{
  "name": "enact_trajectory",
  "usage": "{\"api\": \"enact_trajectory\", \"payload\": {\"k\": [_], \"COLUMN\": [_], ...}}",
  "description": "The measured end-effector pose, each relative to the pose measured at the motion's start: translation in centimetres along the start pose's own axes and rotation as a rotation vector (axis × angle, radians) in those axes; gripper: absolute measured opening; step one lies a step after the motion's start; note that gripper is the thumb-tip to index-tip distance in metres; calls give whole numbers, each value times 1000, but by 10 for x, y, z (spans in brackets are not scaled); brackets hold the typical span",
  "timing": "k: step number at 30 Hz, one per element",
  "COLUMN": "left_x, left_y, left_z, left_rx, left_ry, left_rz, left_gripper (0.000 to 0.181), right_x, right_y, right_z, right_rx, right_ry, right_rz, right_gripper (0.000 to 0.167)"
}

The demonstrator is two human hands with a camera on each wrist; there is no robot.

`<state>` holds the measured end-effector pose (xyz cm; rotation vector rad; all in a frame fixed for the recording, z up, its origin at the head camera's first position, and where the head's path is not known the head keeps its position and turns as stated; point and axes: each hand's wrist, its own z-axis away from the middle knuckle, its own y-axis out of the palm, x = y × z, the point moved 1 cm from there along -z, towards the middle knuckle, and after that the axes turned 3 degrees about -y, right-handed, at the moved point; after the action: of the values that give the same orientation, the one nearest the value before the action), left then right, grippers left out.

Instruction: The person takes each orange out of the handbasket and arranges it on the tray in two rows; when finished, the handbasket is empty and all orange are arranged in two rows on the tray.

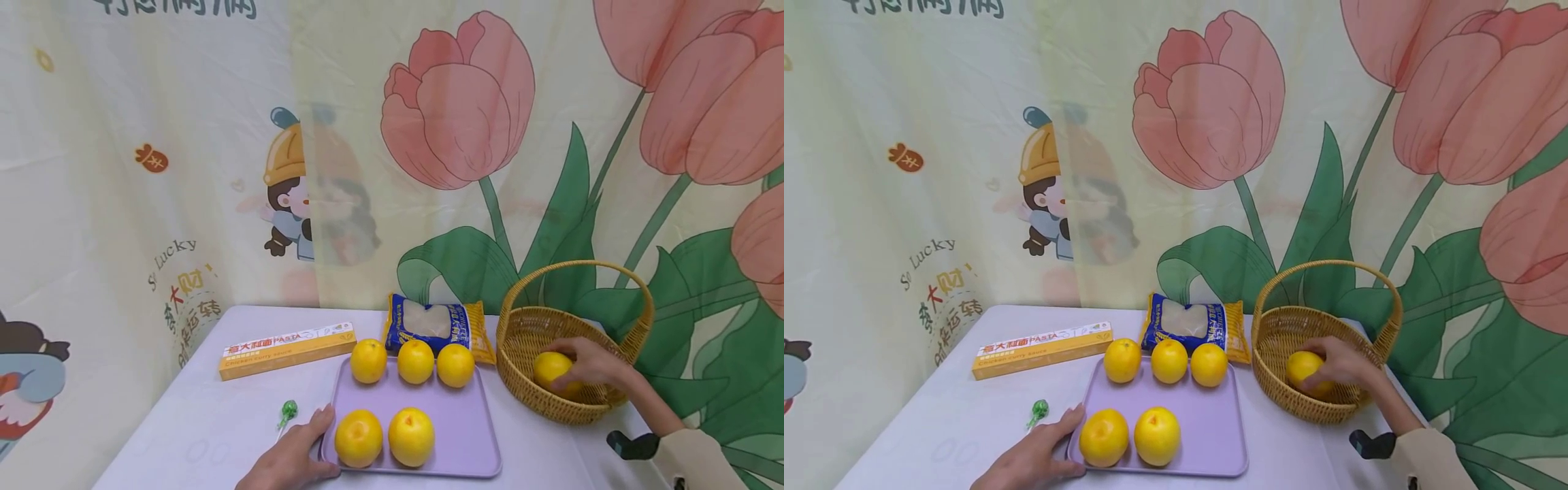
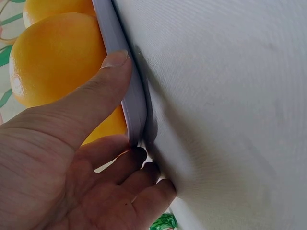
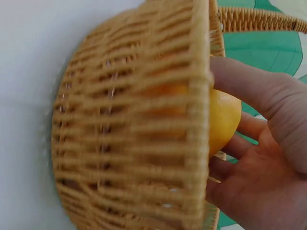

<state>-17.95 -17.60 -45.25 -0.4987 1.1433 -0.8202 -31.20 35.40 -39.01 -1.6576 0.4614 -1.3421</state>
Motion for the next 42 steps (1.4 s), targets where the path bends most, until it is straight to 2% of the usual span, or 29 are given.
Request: {"api": "enact_trajectory", "payload": {"k": [6, 14, 19, 24, 30, 36, 42], "left_x": [0, 0, 0, 1, 0, 1, 1], "left_y": [0, 1, 1, 1, 1, 0, 1], "left_z": [0, -1, -2, -2, -2, -2, -2], "left_rx": [-1, 3, 5, 8, 10, 11, 9], "left_ry": [11, 4, 4, -15, -10, 17, 14], "left_rz": [-6, -5, -6, -15, 1, 5, 6], "left_gripper": [98, 98, 98, 99, 98, 98, 98], "right_x": [10, 30, 42, 57, 77, 92, 103], "right_y": [4, 1, -1, 1, 11, 28, 50], "right_z": [-2, 0, 6, 14, 24, 31, 33], "right_rx": [-30, -71, -108, -112, -90, 5, 116], "right_ry": [-60, -98, -141, -222, -355, -485, -524], "right_rz": [-60, -126, -141, -179, -251, -441, -610], "right_gripper": [71, 78, 76, 73, 69, 64, 63]}}
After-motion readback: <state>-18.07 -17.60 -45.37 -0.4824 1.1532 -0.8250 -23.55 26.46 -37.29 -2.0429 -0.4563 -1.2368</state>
